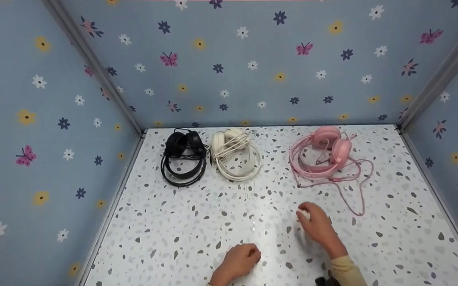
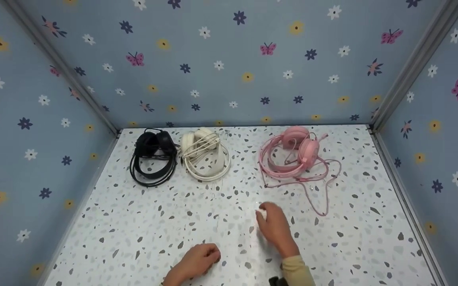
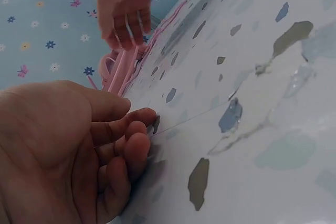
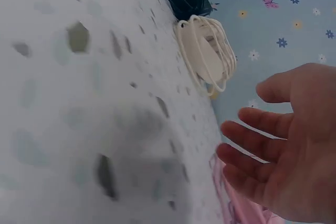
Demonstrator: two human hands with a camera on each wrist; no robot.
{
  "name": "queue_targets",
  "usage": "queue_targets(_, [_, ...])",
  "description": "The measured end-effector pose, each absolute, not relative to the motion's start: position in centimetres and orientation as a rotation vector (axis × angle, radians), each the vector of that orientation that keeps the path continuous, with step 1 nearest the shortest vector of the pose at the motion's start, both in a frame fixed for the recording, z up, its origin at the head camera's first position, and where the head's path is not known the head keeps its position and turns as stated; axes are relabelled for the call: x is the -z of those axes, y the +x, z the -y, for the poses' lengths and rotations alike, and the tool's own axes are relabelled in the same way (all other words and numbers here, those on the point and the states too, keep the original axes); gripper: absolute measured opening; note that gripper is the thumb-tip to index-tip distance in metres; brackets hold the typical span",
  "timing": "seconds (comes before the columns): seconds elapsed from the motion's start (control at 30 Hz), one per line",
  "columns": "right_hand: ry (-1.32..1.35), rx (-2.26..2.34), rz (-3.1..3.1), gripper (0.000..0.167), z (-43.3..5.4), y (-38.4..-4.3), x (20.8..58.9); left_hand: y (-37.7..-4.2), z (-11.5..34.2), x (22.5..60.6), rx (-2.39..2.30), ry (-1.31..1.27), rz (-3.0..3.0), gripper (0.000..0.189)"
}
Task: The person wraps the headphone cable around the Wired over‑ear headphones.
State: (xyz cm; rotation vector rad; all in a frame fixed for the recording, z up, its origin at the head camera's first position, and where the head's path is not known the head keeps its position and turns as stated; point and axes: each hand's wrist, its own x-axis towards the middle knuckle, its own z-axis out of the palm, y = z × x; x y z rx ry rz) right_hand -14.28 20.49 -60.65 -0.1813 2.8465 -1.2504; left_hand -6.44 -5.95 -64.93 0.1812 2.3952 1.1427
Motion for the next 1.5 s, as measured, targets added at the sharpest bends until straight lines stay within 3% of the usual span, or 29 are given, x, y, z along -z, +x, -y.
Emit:
queue_targets(0.17, [-0.361,1.147,-3.205,0.026,-22.0,-21.2,59.5,-6.8,6.0,65.0,-1.182,0.136,-2.386,0.026])
queue_targets(0.3, [-0.342,0.986,-3.290,0.034,-22.6,-26.3,59.6,-6.9,6.0,64.9,-1.206,0.129,-2.380,0.024])
queue_targets(0.57, [-0.158,0.465,-3.018,0.054,-22.0,-31.7,60.9,-6.7,5.5,65.3,-1.221,0.086,-2.387,0.022])
queue_targets(0.73, [-0.174,0.427,-2.892,0.059,-21.4,-32.6,60.9,-6.6,5.5,65.6,-1.238,0.077,-2.371,0.022])
queue_targets(0.9, [-0.095,0.353,-2.894,0.036,-20.8,-32.8,60.1,-6.7,5.7,65.8,-1.254,0.076,-2.378,0.022])
queue_targets(1.07, [-0.192,0.152,-3.106,0.044,-20.1,-32.7,59.5,-6.8,5.8,66.0,-1.284,0.075,-2.372,0.022])
queue_targets(1.27, [-0.240,0.262,-3.407,0.015,-21.1,-32.7,56.3,-7.1,5.9,65.8,-1.305,0.100,-2.373,0.024])
queue_targets(1.5, [-0.197,0.230,-3.536,0.038,-23.3,-31.5,50.1,-7.2,5.9,65.9,-1.291,0.088,-2.349,0.024])
